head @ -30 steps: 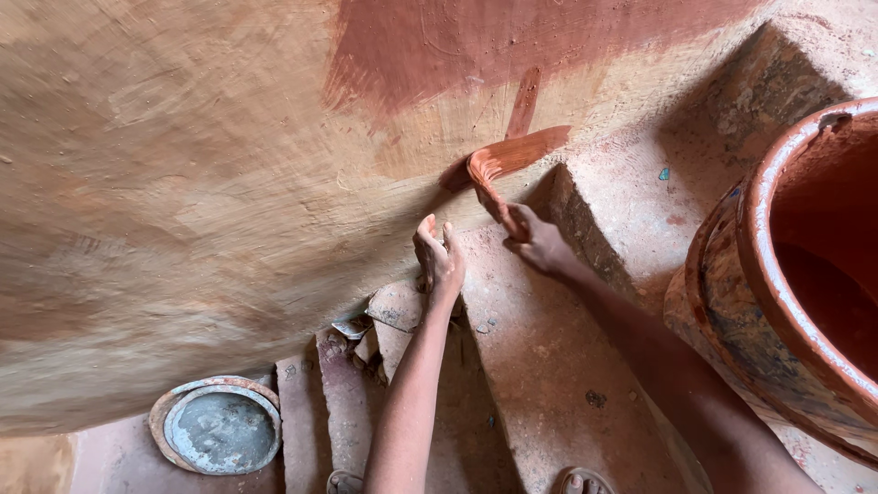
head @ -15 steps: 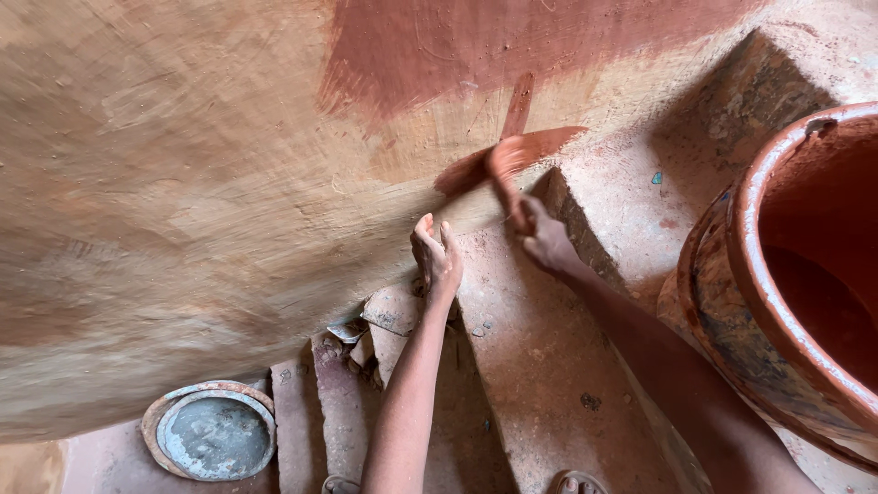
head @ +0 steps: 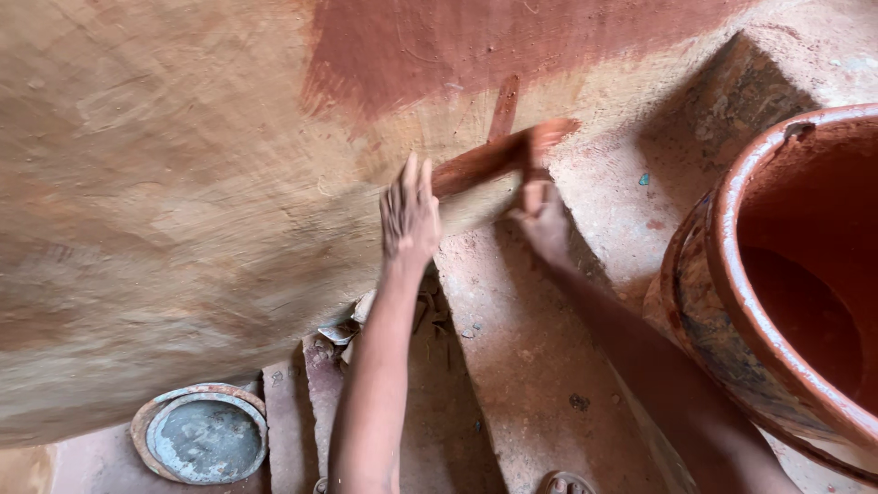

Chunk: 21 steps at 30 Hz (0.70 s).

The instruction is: The person paints a wall with reddish-brown paint using a wide brush. They dip the brush into a bucket on the stairs and apply paint in broad strokes, covering a light green and white surface. The person occasionally steadies themselves by placing a hand on the wall.

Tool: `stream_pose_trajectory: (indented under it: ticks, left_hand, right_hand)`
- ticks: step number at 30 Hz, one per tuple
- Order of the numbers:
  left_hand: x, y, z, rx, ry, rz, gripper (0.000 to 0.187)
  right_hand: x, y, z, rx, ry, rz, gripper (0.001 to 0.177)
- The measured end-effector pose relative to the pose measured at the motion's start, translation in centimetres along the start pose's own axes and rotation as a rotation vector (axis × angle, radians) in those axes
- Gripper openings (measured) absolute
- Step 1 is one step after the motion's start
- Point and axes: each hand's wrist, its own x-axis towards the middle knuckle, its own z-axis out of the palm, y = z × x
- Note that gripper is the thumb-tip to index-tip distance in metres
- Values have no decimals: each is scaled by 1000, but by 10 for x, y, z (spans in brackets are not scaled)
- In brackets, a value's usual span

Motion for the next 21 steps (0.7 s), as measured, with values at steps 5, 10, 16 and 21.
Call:
stream_pose_trajectory:
  ticks: [5,10,16,21]
  left_hand:
    - [48,3,-47,734,-236,152,100]
    - [55,4,-83,634,-192,166,92]
    - [76,-2,-102,853,-27,87,119]
    - [80,10,-96,901,17,-39,122]
  right_hand:
    - [-16,-2,0,-434,-486,-399,66]
    - [-4,2,-8,-131,-58,-161,73]
    - [-6,-8,10,350,124,-217,82]
    - [-39,-32,7,-117,-417,-185,80]
